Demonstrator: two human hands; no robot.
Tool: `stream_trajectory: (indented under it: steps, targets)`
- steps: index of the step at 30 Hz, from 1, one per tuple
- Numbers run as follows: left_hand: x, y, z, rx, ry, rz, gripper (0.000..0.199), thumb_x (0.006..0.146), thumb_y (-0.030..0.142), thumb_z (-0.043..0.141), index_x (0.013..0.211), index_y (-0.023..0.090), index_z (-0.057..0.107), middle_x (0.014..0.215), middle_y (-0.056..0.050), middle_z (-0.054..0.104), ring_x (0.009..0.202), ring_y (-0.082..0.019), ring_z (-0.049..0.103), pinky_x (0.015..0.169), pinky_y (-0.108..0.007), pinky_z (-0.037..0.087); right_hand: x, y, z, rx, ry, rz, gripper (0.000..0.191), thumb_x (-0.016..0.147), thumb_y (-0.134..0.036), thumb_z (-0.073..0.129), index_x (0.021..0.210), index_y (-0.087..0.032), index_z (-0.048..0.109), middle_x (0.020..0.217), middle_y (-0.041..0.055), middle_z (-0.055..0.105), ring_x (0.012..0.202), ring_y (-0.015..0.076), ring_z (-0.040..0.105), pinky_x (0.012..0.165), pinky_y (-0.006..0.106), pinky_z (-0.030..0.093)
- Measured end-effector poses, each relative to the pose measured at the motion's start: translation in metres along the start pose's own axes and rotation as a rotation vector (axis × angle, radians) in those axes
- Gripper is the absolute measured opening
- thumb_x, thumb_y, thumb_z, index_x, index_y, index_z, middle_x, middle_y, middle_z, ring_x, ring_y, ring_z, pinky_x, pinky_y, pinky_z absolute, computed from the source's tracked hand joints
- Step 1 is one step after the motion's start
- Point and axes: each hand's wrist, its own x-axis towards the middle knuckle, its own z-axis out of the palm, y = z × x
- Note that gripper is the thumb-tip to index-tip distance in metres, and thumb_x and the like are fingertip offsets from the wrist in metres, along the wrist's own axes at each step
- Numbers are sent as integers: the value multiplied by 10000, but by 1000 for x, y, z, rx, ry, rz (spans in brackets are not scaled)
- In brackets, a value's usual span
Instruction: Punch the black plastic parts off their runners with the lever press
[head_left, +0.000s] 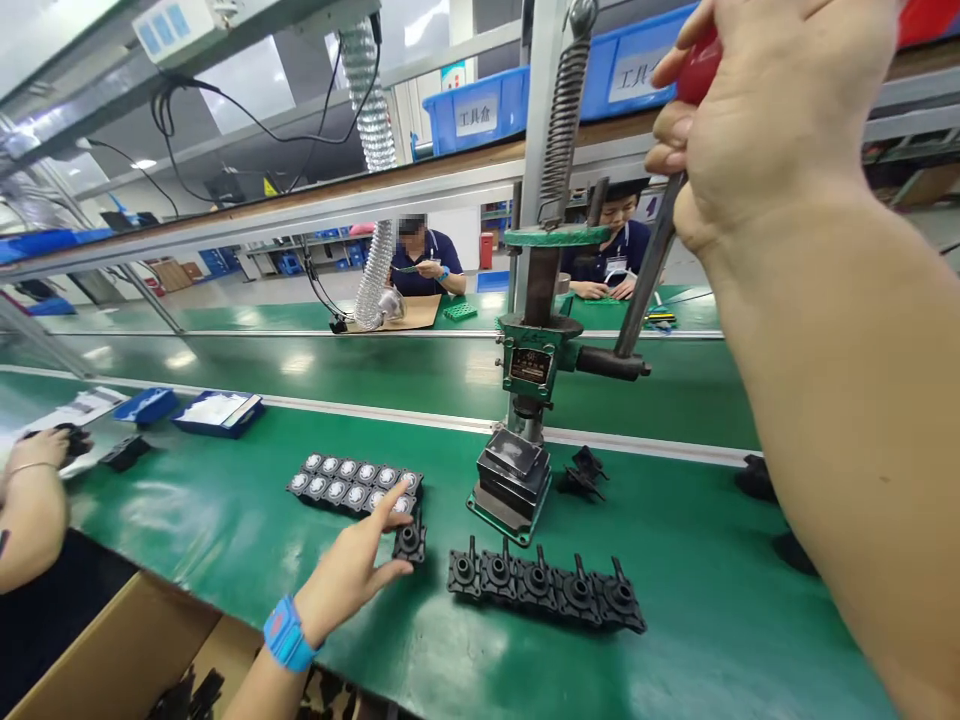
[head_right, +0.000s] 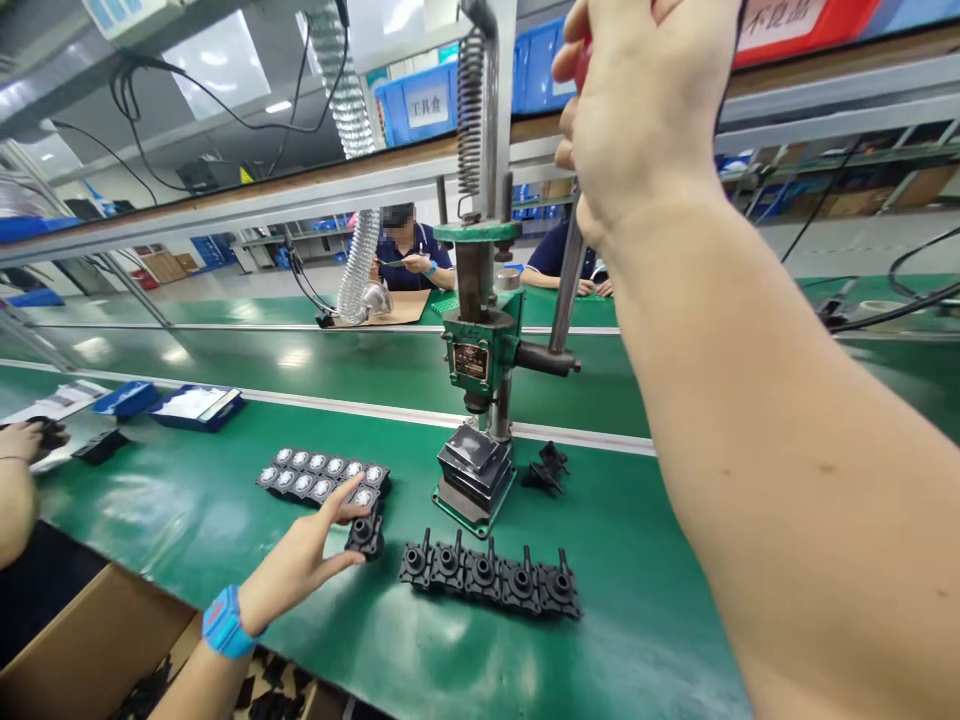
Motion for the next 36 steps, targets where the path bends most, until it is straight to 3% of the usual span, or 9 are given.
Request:
stream_trajectory:
  steps: [4,8,13,16,19,23,29,33,36]
  targets:
    - [-18,-10,17,74,9,-27,995,801,135,702,1540,338,67,1301,-71,638,1213,-260,602,1036,-459,462,-2,-2,2,8,35,69,397,1010,-191,383,615,-202,426,574,-10,472,376,52,281,381,238,118]
    - [1,13,26,182,62,103,1012,671,291,859,1485,276,259,1426,-134,530,1344,-334,461,1102,-538,361,0,0,3,17,56,116,416,1006,-199,413,590,-193,397,586,-15,477,383,40,286,380,228,119]
    - [26,43,42,220,-126,167,1066,618,204,888,1477,247,258,1180,-90,690,1163,-320,591,1032,-552,396,-3,-4,1,-9,-1,37,383,1012,-187,357,636,-214,422,582,-22,468,380,50,271,377,228,121]
    - [29,50,32,177,-89,140,1056,658,130,828,1498,267,204,1093,-52,710,1042,-282,639,976,-487,453,-3,-6,2,-22,6,41,386,1020,-168,341,645,-218,417,582,-24,464,367,42,239,370,236,96]
    - [40,63,5,51,36,156,1066,697,168,807,1512,289,131,1118,-42,705,1117,-272,620,991,-441,463,-2,-5,3,-23,35,49,379,1022,-169,335,651,-213,394,570,-28,455,351,41,211,362,247,75]
    - [92,93,-21,-37,93,211,1102,708,210,816,1525,272,78,1086,-34,716,1036,-243,676,936,-390,503,-2,-4,3,-28,25,34,356,1018,-175,341,668,-211,402,588,-21,455,364,50,222,373,256,81]
    - [167,114,-11,-22,50,190,1193,637,267,881,1527,153,93,1025,-100,744,960,-284,713,861,-396,535,2,2,1,-46,23,41,346,1012,-216,348,667,-221,377,589,-26,452,355,61,178,376,273,72]
    - [178,114,-7,-17,38,218,1228,610,296,904,1518,119,96,1026,-140,749,957,-302,720,833,-393,545,-1,-3,2,-41,6,40,352,1018,-214,334,668,-229,362,594,-30,443,357,60,167,368,272,62]
    - [178,112,-9,-5,40,222,1235,602,325,908,1518,134,101,1046,-145,743,987,-325,715,836,-408,544,-26,-24,5,-27,-62,-128,322,1004,-213,378,684,-234,401,637,-9,467,396,70,237,374,276,181]
